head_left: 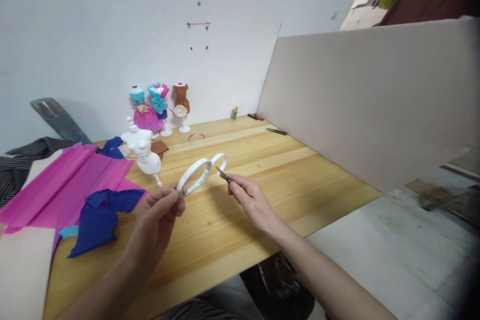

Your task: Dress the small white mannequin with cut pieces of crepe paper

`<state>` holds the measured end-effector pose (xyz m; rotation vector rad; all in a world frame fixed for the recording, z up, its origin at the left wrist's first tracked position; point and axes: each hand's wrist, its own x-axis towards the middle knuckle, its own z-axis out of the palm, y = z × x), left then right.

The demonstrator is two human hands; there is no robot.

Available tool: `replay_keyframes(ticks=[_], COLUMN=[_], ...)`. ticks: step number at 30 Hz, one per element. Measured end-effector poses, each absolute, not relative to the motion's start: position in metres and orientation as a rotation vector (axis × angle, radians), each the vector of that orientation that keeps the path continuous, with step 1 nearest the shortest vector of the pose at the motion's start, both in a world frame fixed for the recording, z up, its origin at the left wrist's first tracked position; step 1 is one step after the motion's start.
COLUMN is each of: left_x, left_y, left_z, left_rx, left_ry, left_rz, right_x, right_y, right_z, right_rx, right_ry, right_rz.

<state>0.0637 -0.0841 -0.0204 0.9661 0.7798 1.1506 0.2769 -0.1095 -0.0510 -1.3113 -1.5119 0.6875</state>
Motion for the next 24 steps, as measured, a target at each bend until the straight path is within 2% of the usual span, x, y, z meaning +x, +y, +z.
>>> replay_keyframes(ticks=[6, 24], left_x=[0.069, 0.08], left_y=[-0.087, -0.087], left_z=[-0.024, -0.022], left_rx=[1.025, 1.173], left_ry=[0.796, 0.867], left_rz=[1.156, 1.093], right_x=[0.273, 0.273], right_y=[-0.105, -0.107], right_z=[-0.056, -0.046], right_rx=[-1.172, -0.965], right_ry=[-1.25, -0.668], right_rz=[0.998, 1.513])
